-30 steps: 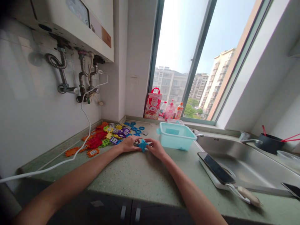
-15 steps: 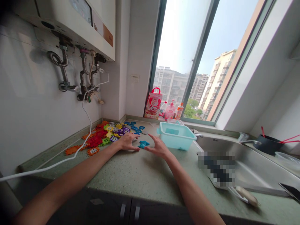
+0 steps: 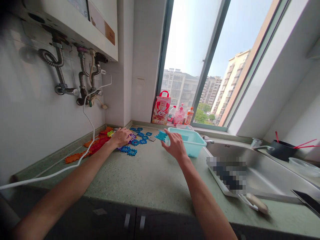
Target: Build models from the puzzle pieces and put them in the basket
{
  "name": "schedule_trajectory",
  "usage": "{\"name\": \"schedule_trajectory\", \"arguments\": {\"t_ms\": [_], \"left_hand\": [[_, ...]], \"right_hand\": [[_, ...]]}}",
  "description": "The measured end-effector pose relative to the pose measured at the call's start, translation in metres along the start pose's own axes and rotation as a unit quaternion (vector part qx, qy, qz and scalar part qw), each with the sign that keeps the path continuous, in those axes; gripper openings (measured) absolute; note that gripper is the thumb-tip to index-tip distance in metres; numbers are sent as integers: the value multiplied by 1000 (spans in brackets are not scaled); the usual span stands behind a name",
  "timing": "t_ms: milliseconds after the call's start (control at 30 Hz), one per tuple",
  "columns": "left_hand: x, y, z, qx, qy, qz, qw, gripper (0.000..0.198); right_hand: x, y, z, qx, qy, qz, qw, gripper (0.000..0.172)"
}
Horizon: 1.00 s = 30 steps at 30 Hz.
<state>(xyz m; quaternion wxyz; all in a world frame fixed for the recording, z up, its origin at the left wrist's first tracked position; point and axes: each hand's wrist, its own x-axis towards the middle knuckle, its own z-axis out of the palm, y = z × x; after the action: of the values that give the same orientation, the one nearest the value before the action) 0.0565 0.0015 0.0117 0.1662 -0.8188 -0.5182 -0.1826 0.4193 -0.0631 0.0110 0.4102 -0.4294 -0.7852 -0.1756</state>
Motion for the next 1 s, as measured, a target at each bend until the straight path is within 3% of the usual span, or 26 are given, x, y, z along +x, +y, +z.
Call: {"name": "schedule_trajectory", "arguments": {"t_ms": [100, 233, 333, 467, 767, 1000], "left_hand": [[1, -3, -2, 3, -63, -14, 998, 30], [3, -9, -2, -37, -148, -15, 988, 23], [2, -7, 1, -63, -165, -4, 984, 29], [-2, 9, 10, -67, -178, 1, 982, 49], [-6, 39, 14, -65, -226, 20, 972, 50], [-13, 69, 11, -132, -197, 132, 962, 40]], "right_hand": [[-1, 35, -22, -87, 107, 88, 987, 62], [-10, 61, -36, -175, 114, 164, 964, 63], [-10, 57, -39, -212, 105, 177, 955, 63], [-5, 34, -34, -201, 120, 117, 965, 54], [-6, -32, 22, -54, 0, -47, 997, 46], [-17, -29, 54, 40, -120, -33, 991, 42]]}}
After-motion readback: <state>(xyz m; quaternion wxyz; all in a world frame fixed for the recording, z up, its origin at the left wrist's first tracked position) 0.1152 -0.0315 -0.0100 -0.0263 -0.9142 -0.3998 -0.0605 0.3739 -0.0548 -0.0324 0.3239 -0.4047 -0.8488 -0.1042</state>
